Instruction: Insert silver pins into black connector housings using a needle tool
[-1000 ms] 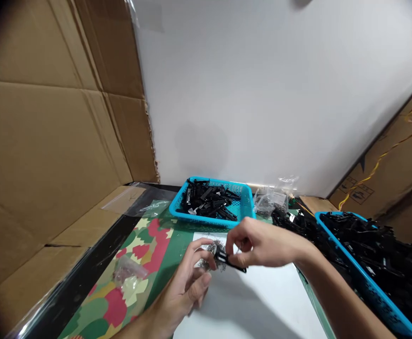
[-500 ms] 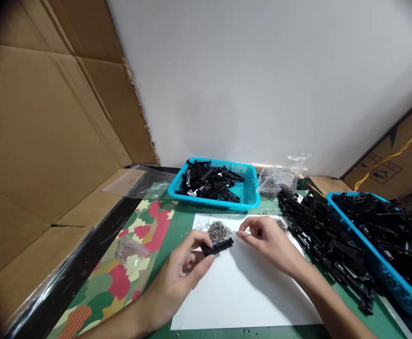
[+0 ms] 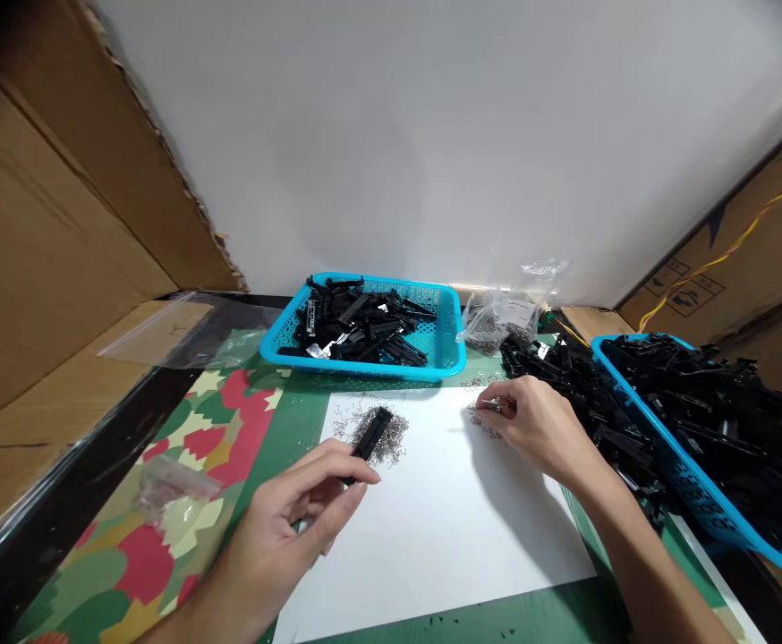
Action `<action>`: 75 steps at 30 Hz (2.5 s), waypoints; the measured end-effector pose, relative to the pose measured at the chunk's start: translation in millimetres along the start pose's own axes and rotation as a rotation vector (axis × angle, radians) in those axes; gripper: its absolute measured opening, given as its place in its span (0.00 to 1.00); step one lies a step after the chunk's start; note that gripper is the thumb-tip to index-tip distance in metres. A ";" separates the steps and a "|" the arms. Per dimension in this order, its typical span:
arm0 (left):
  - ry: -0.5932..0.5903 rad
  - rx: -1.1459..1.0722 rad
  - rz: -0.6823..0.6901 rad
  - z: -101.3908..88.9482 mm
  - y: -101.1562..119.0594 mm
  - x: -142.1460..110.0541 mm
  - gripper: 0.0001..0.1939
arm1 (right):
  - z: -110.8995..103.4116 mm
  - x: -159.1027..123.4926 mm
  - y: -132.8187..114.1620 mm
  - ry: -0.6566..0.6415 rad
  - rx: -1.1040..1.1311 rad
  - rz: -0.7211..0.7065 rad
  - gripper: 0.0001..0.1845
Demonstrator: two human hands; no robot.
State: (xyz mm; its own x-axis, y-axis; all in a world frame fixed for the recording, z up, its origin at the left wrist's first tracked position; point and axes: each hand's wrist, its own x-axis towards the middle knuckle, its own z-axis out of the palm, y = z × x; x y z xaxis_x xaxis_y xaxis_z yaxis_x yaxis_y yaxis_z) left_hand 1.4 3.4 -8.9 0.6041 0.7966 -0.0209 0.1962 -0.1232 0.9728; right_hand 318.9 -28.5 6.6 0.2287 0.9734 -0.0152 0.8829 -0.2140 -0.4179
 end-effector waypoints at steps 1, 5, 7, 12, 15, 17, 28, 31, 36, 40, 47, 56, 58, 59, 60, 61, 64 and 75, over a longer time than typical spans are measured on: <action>-0.004 0.007 0.003 -0.3 -0.2 0.1 0.15 | 0.9 -0.6 -1.5 0.001 -0.013 0.011 0.10; -0.005 0.024 0.027 -1.0 -1.0 1.0 0.14 | 3.7 -1.5 -4.1 -0.011 -0.054 0.017 0.10; 0.004 0.024 0.026 -0.7 -2.1 1.4 0.14 | 5.1 -1.4 -4.8 -0.013 -0.080 -0.002 0.11; 0.014 -0.042 0.018 1.2 -5.9 1.5 0.16 | 13.0 -2.0 -10.0 0.081 -0.105 0.039 0.12; 0.022 -0.054 0.022 2.1 -5.0 1.3 0.16 | 20.1 -4.5 -11.6 0.160 -0.233 0.071 0.12; 0.025 -0.049 0.032 2.3 -2.9 1.3 0.16 | 24.0 -5.9 -11.9 0.216 -0.297 0.047 0.13; -0.011 -0.068 0.091 4.7 -1.9 0.2 0.13 | 28.1 10.6 -19.8 0.166 -0.446 -0.101 0.15; -0.016 -0.063 0.089 5.0 -1.4 -0.5 0.12 | 28.3 13.3 -21.3 0.168 -0.452 -0.113 0.15; -0.017 -0.062 0.096 4.7 -1.6 0.4 0.12 | 24.3 12.4 -22.1 0.221 -0.411 -0.137 0.15; -0.009 -0.071 0.087 4.3 -0.7 1.5 0.12 | 20.8 7.9 -19.3 0.288 -0.301 -0.122 0.15; 0.013 -0.085 0.069 3.6 1.7 2.0 0.12 | 22.5 -0.7 -11.6 0.264 0.048 -0.099 0.15; -0.008 -0.023 0.093 2.0 6.2 2.8 0.11 | 19.1 -14.1 -29.2 -0.068 0.691 -0.021 0.18; 0.007 -0.013 0.095 2.5 5.6 2.5 0.11 | 25.9 -21.9 -42.7 -0.160 0.787 -0.016 0.18; 0.014 -0.014 0.088 2.8 5.1 2.4 0.11 | 30.5 -26.4 -49.8 -0.191 0.822 -0.011 0.17; 0.018 -0.020 0.077 2.9 4.6 2.5 0.11 | 35.5 -31.1 -56.8 -0.196 0.856 -0.003 0.17; 0.020 -0.027 0.065 2.9 4.0 2.6 0.11 | 40.7 -35.8 -63.4 -0.187 0.895 0.000 0.17; 0.012 -0.040 0.039 2.6 2.4 3.1 0.11 | 54.9 -48.9 -78.9 -0.164 1.008 -0.027 0.15; -0.124 -0.168 0.072 3.5 1.8 5.4 0.17 | 64.8 -66.1 -90.3 0.125 0.887 -0.307 0.07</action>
State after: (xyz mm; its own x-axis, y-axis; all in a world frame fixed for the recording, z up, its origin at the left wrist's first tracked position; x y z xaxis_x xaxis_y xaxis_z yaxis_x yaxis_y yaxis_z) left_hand 7.8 5.3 -8.1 0.7046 0.7089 0.0314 0.0239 -0.0680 0.9974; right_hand 197.4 -68.1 -13.5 0.1254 0.9500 0.2861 0.2900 0.2406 -0.9263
